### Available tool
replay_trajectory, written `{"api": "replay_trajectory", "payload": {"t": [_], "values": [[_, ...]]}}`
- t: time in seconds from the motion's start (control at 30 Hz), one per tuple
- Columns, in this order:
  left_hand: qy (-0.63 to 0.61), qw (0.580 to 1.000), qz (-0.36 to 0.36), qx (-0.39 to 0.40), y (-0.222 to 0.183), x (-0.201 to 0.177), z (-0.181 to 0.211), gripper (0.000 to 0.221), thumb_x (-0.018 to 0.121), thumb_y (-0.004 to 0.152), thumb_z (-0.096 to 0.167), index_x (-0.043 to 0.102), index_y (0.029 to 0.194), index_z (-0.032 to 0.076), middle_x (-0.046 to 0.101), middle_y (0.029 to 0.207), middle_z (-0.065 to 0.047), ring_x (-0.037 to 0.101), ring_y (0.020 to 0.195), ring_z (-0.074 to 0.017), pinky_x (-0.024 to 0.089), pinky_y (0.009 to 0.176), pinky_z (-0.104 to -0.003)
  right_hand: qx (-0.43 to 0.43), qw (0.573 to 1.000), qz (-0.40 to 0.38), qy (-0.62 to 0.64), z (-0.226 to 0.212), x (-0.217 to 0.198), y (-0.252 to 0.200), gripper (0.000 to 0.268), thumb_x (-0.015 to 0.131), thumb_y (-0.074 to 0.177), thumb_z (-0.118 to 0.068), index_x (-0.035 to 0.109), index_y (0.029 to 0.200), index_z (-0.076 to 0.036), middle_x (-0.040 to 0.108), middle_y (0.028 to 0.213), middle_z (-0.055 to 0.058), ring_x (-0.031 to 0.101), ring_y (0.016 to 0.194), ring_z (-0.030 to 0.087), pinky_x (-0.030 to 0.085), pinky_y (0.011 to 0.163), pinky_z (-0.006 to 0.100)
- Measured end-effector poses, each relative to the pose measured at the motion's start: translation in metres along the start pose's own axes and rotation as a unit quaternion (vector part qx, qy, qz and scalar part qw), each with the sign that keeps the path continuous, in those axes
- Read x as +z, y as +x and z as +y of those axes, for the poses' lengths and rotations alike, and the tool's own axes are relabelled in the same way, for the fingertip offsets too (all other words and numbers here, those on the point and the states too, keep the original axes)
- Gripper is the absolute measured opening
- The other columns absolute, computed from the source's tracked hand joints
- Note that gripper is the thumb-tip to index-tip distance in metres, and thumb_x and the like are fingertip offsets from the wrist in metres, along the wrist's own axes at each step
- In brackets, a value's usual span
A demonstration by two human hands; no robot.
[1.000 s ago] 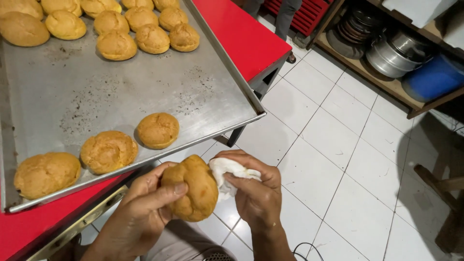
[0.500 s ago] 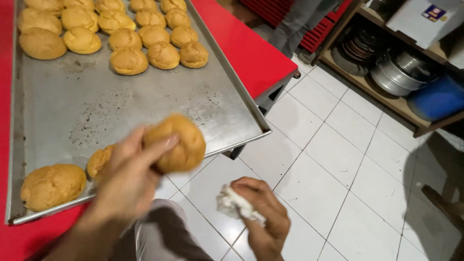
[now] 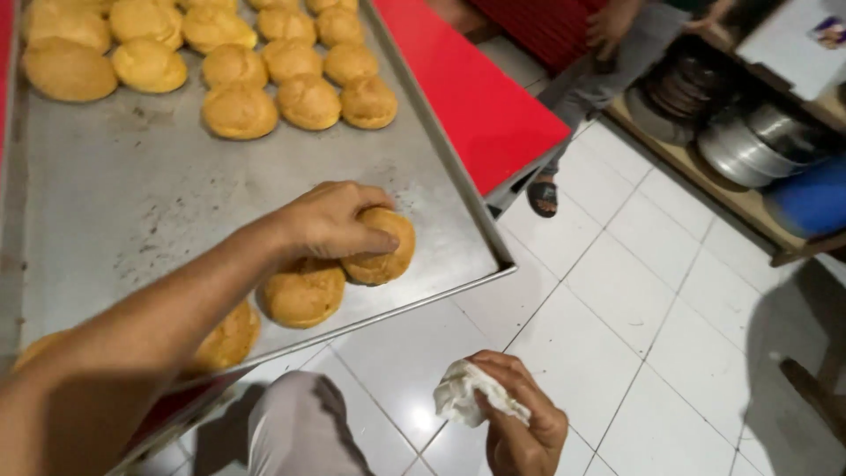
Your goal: A person in a bakery environment is cleaning the bottom of baked pastries one by one using a white cloth and then arranging them neatly on a large metal baking tray.
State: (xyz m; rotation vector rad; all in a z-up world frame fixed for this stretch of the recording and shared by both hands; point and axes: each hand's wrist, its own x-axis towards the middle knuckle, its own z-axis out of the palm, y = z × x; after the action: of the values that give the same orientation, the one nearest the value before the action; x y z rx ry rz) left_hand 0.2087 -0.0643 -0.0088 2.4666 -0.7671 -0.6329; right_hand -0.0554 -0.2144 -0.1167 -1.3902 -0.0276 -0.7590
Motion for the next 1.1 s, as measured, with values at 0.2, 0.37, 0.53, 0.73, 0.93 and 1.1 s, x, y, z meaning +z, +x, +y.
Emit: {"api": "replay_trajectory", "payload": {"t": [0.2, 0.37, 0.53, 0.73, 0.93, 1.1], "values": [[-0.004, 0.996, -0.084, -0.019, -0.016, -0.003, 0.009, 0.058, 0.062, 0.076, 0.043, 0.069, 0.132, 0.032, 0.069, 0.131, -0.001, 0.063, 0.119, -0.0195, 0.05, 0.097, -0.034, 0.02, 1.0, 0.012, -0.004, 0.011, -0.003, 0.001, 0.026, 0.066, 0.08, 0.01, 0.074, 0.104, 0.014, 0.069, 0.104, 0.03, 0.066, 0.102, 0.039, 0.054, 0.087, 0.042], [0.036, 0.985, -0.163, -0.032, -0.027, -0.01, 0.009, 0.057, 0.06, 0.078, 0.042, 0.068, 0.134, 0.037, 0.073, 0.124, 0.006, 0.065, 0.114, -0.0154, 0.05, 0.094, -0.032, 0.039, 0.999, 0.008, 0.028, 0.017, -0.003, 0.006, 0.028, 0.065, 0.08, 0.009, 0.074, 0.106, 0.012, 0.069, 0.107, 0.028, 0.067, 0.103, 0.039, 0.056, 0.088, 0.043], [0.014, 0.991, -0.126, -0.04, -0.031, -0.019, -0.008, 0.058, 0.053, 0.09, 0.059, 0.068, 0.133, 0.023, 0.069, 0.137, -0.001, 0.065, 0.124, -0.0198, 0.052, 0.101, -0.035, 0.038, 0.998, 0.021, -0.035, 0.023, -0.004, 0.009, 0.027, 0.063, 0.076, 0.009, 0.073, 0.101, 0.013, 0.07, 0.103, 0.028, 0.067, 0.099, 0.038, 0.055, 0.086, 0.04], [0.021, 0.986, -0.164, -0.036, -0.038, -0.02, -0.022, 0.051, 0.06, 0.086, 0.057, 0.073, 0.116, 0.018, 0.075, 0.106, 0.0, 0.066, 0.098, -0.0155, 0.049, 0.084, -0.03, 0.039, 0.999, 0.015, -0.013, 0.029, -0.006, 0.01, 0.028, 0.062, 0.077, 0.01, 0.071, 0.103, 0.015, 0.069, 0.107, 0.032, 0.067, 0.105, 0.041, 0.054, 0.092, 0.042], [-0.02, 0.997, -0.048, 0.064, -0.028, -0.01, -0.023, 0.057, 0.056, 0.088, 0.057, 0.066, 0.126, 0.016, 0.074, 0.122, -0.004, 0.069, 0.105, -0.0194, 0.051, 0.085, -0.035, 0.037, 0.998, 0.034, -0.035, 0.035, -0.007, 0.012, 0.031, 0.063, 0.074, 0.008, 0.069, 0.103, 0.017, 0.07, 0.103, 0.033, 0.066, 0.102, 0.041, 0.056, 0.09, 0.041], [-0.052, 0.99, -0.102, 0.088, -0.021, 0.003, 0.009, 0.063, 0.055, 0.089, 0.051, 0.057, 0.143, 0.019, 0.056, 0.145, -0.007, 0.058, 0.127, -0.0258, 0.047, 0.101, -0.04, 0.048, 0.998, 0.02, -0.039, 0.033, -0.006, 0.014, 0.028, 0.062, 0.076, 0.011, 0.071, 0.102, 0.015, 0.07, 0.103, 0.032, 0.067, 0.104, 0.04, 0.056, 0.091, 0.04]]}}
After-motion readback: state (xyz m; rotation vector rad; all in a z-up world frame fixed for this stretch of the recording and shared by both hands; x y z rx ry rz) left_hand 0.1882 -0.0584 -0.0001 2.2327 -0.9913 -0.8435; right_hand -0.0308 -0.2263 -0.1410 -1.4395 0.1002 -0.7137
